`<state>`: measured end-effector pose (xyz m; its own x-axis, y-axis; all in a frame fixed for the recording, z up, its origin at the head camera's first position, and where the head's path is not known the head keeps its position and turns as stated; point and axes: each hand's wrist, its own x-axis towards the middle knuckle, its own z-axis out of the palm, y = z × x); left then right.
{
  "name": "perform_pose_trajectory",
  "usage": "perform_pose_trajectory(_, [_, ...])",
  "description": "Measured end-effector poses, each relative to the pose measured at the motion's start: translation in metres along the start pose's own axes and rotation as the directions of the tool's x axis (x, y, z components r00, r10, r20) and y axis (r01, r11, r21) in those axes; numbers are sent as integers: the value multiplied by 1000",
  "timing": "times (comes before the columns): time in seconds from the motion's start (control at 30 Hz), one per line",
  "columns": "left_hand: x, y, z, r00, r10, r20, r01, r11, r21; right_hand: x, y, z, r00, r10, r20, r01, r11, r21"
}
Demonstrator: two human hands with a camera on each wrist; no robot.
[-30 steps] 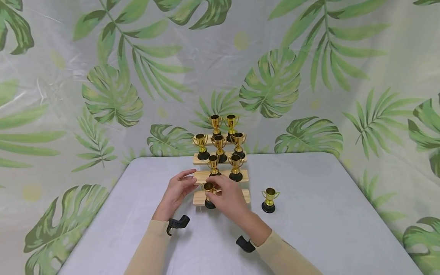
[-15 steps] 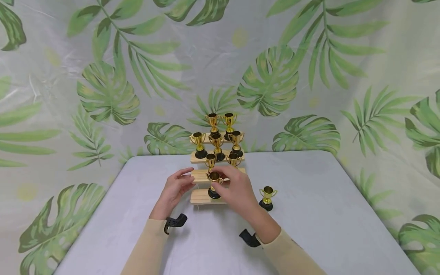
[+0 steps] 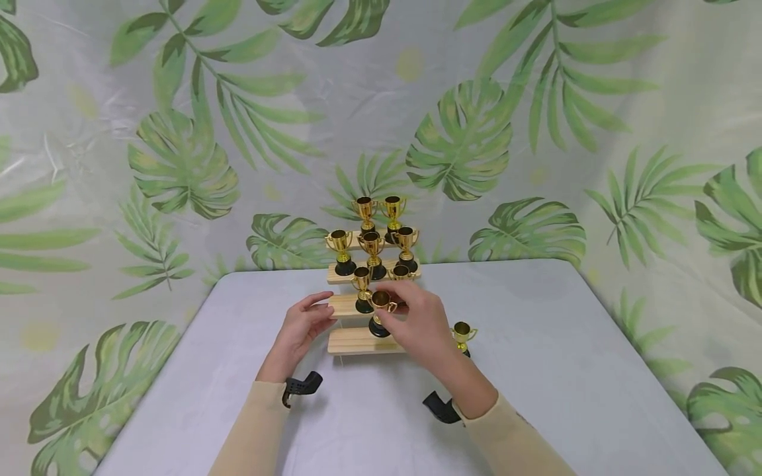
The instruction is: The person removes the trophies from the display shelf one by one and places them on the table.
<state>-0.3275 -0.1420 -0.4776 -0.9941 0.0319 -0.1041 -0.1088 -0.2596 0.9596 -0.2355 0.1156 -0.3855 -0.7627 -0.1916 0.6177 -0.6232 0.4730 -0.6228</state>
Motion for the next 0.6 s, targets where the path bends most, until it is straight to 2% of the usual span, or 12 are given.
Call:
perform_pose_trajectory(0.4, [-1,0,1,1000,9,7,-9,1000,15,5,1,-29,999,-31,-41,30,999,-38])
perform_pose_trajectory(0.6, [0,0,2,1000,5,13,-5,1000,-2,4,2,-42,998,11,-67,-15,998,-53])
